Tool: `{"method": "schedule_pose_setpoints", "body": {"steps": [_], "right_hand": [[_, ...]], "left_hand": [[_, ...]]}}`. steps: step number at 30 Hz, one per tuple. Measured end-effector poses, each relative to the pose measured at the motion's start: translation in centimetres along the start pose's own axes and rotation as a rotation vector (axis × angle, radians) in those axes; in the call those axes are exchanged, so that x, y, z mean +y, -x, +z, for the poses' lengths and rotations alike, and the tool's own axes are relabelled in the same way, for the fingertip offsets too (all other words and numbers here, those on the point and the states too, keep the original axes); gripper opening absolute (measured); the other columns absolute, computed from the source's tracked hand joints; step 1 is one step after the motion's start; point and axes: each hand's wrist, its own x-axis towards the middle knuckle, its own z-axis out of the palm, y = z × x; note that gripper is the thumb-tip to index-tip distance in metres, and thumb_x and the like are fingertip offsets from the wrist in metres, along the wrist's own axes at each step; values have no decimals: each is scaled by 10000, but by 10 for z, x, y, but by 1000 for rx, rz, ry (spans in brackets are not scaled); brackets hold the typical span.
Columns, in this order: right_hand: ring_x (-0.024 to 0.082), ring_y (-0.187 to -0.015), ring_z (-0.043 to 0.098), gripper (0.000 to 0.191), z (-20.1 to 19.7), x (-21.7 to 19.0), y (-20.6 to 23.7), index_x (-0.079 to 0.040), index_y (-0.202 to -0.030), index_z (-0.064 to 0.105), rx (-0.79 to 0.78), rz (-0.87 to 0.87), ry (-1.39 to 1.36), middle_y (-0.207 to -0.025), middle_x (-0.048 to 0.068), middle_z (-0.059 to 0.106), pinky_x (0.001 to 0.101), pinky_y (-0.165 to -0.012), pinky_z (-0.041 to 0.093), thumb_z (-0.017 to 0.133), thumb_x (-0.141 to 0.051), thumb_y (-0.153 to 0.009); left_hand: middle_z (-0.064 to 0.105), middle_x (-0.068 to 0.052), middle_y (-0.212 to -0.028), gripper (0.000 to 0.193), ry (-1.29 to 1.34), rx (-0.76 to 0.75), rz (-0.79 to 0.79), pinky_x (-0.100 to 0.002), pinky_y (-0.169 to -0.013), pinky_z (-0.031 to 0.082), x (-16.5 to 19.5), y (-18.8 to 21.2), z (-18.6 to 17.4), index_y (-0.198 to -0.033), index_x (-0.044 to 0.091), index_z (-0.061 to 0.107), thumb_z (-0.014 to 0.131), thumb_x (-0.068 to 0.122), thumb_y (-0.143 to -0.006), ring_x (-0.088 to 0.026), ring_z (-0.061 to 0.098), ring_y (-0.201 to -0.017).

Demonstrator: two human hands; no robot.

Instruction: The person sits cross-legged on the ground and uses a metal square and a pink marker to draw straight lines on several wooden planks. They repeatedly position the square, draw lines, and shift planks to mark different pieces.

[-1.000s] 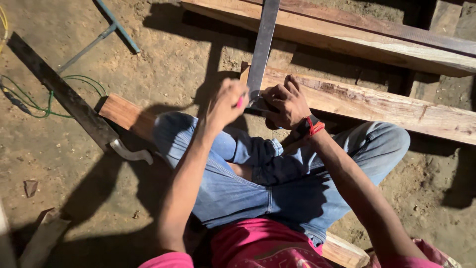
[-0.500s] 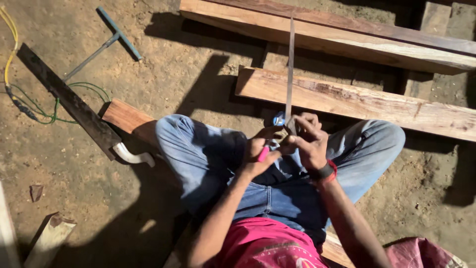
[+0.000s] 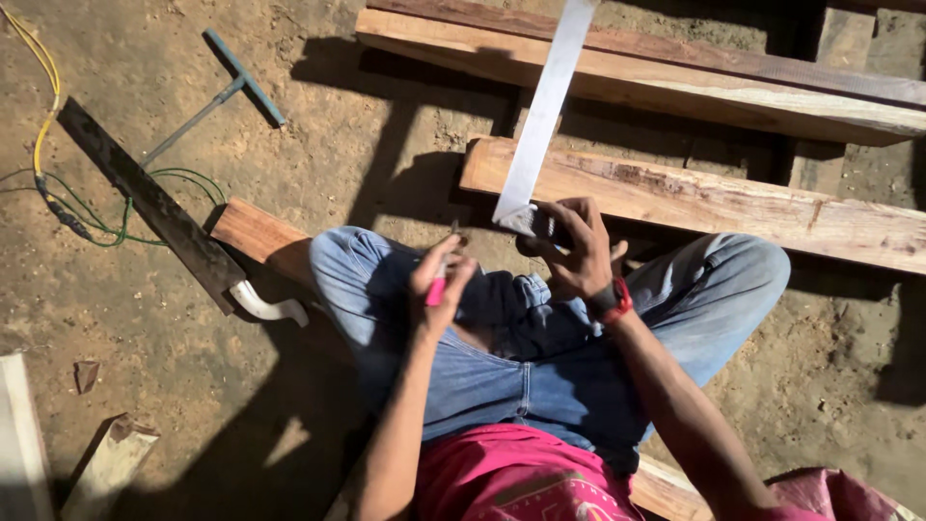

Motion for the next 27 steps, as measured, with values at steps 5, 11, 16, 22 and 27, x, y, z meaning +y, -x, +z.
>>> {"method": "schedule_pose_setpoints", "body": {"steps": [5,11,16,22,27], "right_hand": [[345,-1056,586,499,19,13,-26,-77,-1304,652,51,-128,174,-1179,162,579,447,-879,510,830,-168,-847],[403,-1085,490,485,35,33,-31,-109,-1310,650,-19,-128,378,-1208,170,574,506,-973,424,789,-259,-870],[408,-1079,479,511,40,46,-30,-111,-1346,642,-31,-140,413,-1212,200,539,513,-977,415,786,-292,-890],[403,-1106,483,515,39,50,-29,-110,-1349,636,-21,-166,380,-1222,188,539,517,-998,418,787,-294,-893],[409,-1133,489,574,28,26,-36,-88,-1360,646,-82,-75,360,-1223,232,547,526,-1015,407,802,-327,-861]], "left_hand": [[756,-203,-1078,410,978,70,-267,-365,-824,565,-17,2,-28,-1239,-8,678,578,308,-997,-285,737,-913],[763,-173,-1021,358,1395,78,-299,-375,-792,537,-17,18,-27,-1249,-27,687,579,240,-1037,-262,716,-881],[764,-161,-906,359,1536,2,-311,-329,-717,523,0,26,-19,-1204,-23,693,573,284,-1059,-240,694,-707],[741,-137,-825,367,1581,-42,-228,-302,-637,498,26,27,-5,-1167,-46,695,548,279,-1081,-201,681,-665],[741,-141,-833,369,1596,-50,-266,-296,-634,501,44,24,0,-1145,-42,692,542,288,-1082,-199,691,-685]]}}
